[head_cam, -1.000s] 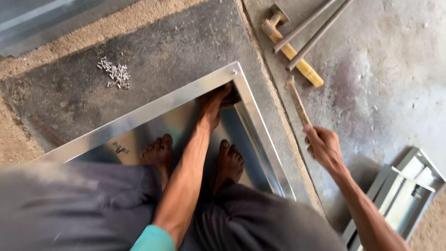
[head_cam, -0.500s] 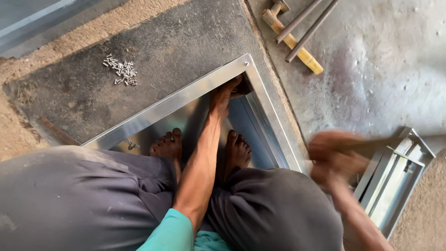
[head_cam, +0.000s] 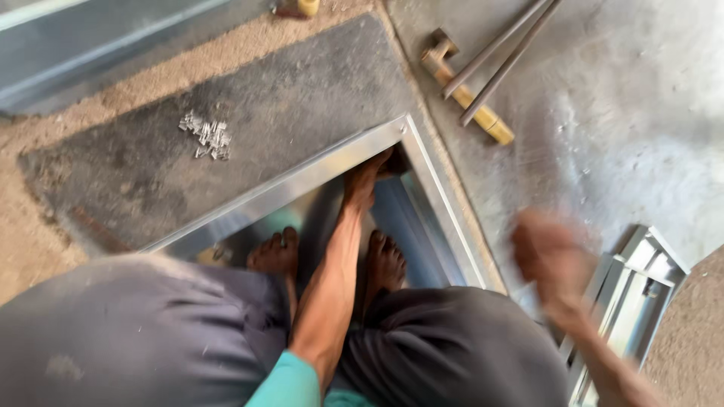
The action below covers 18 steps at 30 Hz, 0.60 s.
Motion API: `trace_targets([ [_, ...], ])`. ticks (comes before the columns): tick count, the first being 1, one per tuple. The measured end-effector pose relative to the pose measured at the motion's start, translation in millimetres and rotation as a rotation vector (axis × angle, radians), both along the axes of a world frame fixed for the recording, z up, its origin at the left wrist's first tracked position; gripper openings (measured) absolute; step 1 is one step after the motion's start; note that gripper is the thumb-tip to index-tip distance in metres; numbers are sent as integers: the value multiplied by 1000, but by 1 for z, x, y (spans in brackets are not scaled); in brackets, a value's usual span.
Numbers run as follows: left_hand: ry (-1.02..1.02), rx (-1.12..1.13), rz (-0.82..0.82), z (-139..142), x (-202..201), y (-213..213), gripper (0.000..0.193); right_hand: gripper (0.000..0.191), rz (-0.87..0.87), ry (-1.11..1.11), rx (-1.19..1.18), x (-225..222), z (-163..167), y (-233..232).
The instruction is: The person assembles a metal cabinet by fitting metal panels and frames together, using a hammer to secure joints and a crowbar to bend edges. They install a metal door with a latch and repeatedly adjust the frame and panels to ensure alignment.
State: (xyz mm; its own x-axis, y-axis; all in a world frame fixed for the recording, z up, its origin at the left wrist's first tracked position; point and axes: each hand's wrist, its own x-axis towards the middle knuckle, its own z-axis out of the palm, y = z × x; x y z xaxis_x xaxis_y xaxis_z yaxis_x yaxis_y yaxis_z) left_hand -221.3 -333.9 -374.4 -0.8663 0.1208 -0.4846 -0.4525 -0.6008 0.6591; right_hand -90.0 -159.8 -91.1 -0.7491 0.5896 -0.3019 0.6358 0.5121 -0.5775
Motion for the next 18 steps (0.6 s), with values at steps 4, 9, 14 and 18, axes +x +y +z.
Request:
trace_targets([
  [4,-37,5,-11,0,3,1,63,43,296,-267,-12,7,-9,4],
  [9,25,62,26,2,9,-3,62,41,198,-183,-11,-18,28,-13],
  [14,21,46,21,1,9,-2,51,40,347,-135,71,-10,9,-16],
  [18,32,53,51,0,8,1,53,39,252,-280,-43,6,-16,-9],
])
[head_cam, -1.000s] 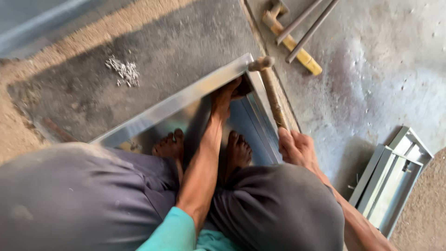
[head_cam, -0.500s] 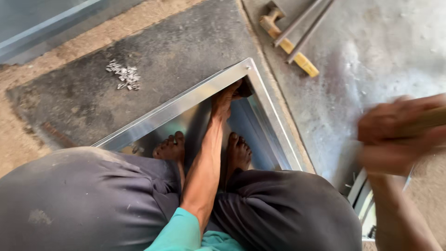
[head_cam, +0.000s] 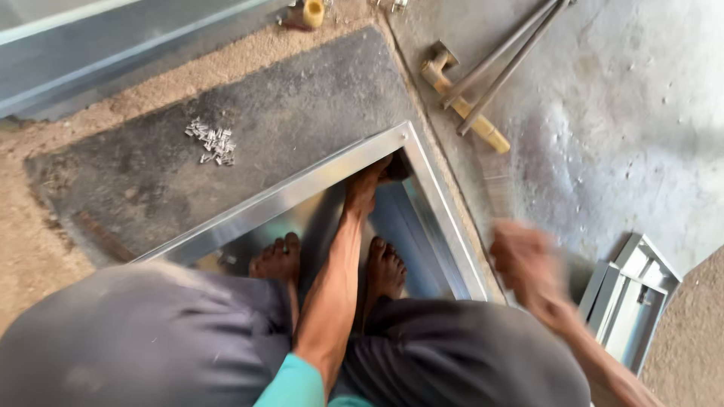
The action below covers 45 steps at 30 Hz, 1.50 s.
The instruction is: The person assembles a metal cabinet by fitting metal panels and frames together, using a hammer to secure joints and a crowbar to bend edges. They install a metal door with a latch and repeatedly adjust the frame and panels to ensure alignment.
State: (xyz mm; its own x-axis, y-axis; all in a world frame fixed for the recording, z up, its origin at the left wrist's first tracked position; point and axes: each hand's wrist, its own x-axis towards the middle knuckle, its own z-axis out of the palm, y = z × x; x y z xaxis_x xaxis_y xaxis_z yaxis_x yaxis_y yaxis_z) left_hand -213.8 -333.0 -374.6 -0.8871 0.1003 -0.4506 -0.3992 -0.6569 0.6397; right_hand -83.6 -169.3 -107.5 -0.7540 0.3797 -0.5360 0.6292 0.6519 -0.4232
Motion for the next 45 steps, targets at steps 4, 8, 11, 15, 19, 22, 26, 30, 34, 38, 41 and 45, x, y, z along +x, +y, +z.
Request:
trace_targets([
  [4,3,20,-39,-3,0,3,47,47,-35,-40,-62,8,-13,-7],
  [8,2,18,-15,1,2,0,44,47,44,46,-15,-3,7,-16],
  [11,25,41,-2,8,-1,-4,40,47,-146,249,-78,-4,31,-1],
  [15,25,11,8,18,-2,-7,39,48,189,197,81,-8,6,-27],
  [19,57,46,-6,22,-1,-6,42,49,-125,244,-50,-13,39,2],
  [22,65,8,27,25,0,-5,40,50,102,570,-69,-9,24,-2],
  [26,208,-235,85,36,3,-7,41,51,297,388,12,-13,3,8],
  [30,208,92,-119,54,-5,-14,35,43,112,192,-158,-38,11,68],
  [34,148,-372,-246,73,-11,-27,53,49,15,248,-406,-90,24,93],
  [38,184,-913,-354,90,7,-43,80,47,69,-68,-353,-131,52,68],
  [41,278,-1378,-366,99,33,-58,109,47,220,-232,-211,-169,85,48],
  [45,355,-1780,-380,106,67,-95,101,38,911,-335,414,-260,56,-26],
])
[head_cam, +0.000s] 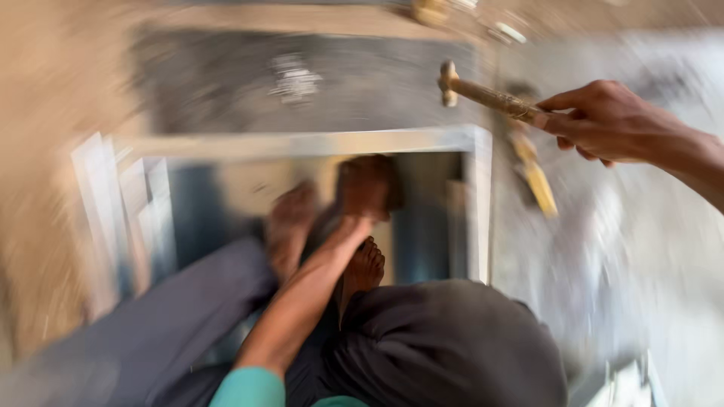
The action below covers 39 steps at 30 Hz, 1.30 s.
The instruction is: The person assembles a metal cabinet by fitting metal panels and frames together, using a hammer to secure joints and a crowbar to bend edges. They install a metal door with a latch and repeatedly adjust the frame and panels to ensure alignment.
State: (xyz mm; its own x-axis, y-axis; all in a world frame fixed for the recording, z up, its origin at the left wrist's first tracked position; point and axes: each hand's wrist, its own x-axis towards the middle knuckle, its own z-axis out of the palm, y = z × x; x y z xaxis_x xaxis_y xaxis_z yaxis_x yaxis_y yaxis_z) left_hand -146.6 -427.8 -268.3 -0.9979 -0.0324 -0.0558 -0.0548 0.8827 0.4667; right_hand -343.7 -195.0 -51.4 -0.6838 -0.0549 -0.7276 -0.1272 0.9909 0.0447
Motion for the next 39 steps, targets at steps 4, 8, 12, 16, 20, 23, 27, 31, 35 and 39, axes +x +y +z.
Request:
trace_targets([
  [4,212,135,101,20,36,-45,54,46,596,-186,-266,-59,-106,-116],
  [8,576,491,451,70,90,-102,8,31,972,-148,-155,-49,-143,-214],
  [12,844,100,794,118,110,-198,16,21,1122,61,-980,0,-159,-314],
  [16,594,-212,655,142,129,-278,47,24,1007,137,-891,32,-191,-370],
  [20,299,-243,397,144,157,-299,81,11,1044,153,-816,27,-192,-379],
  [23,204,-278,328,133,170,-298,113,14,776,163,-959,41,-143,-371],
  [27,135,-297,375,115,170,-301,131,18,277,-142,-1325,140,-94,-335],
  [31,91,-311,370,106,170,-303,125,28,-428,-736,-1268,252,-165,-357],
  [35,107,-354,394,104,173,-303,121,46,-894,-1209,-1604,267,-261,-437],
  [39,123,-319,384,101,171,-302,115,34,-1054,-1431,-1757,257,-304,-470],
])
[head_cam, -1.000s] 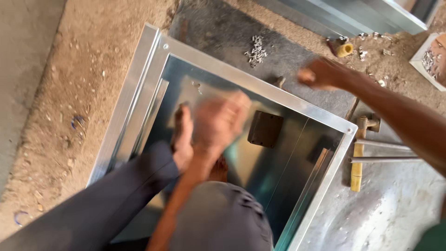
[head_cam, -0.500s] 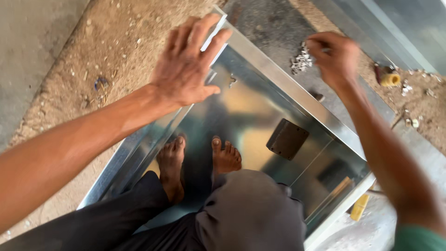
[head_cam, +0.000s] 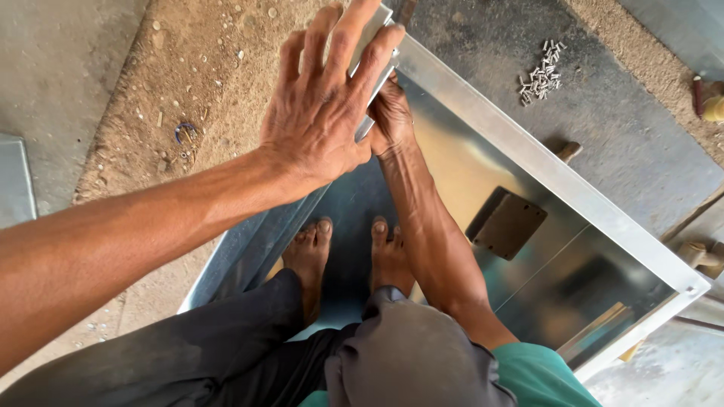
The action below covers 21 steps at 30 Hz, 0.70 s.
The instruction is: The person assembles a metal cabinet by fitting metal panels and frames together, using a hammer to secure joints and a crowbar to bend edges. They install a metal door with a latch and repeatedly adjust the frame and panels to ensure alignment.
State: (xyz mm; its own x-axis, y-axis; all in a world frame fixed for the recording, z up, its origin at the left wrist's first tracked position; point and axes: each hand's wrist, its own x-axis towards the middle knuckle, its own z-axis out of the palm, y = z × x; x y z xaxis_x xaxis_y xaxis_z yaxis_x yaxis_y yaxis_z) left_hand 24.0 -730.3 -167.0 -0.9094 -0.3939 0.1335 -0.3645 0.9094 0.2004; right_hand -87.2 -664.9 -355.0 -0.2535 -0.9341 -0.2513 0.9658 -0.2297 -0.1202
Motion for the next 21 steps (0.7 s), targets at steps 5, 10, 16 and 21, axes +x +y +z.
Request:
trace_targets([
  [5,30,-48,-7,-1,-1,-1,112,30,16,-19,-62,1,-21,-1],
  [10,-8,0,-11,-1,2,0,116,33,103,-70,-115,-3,-23,-10],
  [16,11,0,9,-11,0,0,108,43,127,8,-249,3,10,-9],
  [21,0,7,29,-16,1,-2,92,41,98,121,30,10,22,-11],
])
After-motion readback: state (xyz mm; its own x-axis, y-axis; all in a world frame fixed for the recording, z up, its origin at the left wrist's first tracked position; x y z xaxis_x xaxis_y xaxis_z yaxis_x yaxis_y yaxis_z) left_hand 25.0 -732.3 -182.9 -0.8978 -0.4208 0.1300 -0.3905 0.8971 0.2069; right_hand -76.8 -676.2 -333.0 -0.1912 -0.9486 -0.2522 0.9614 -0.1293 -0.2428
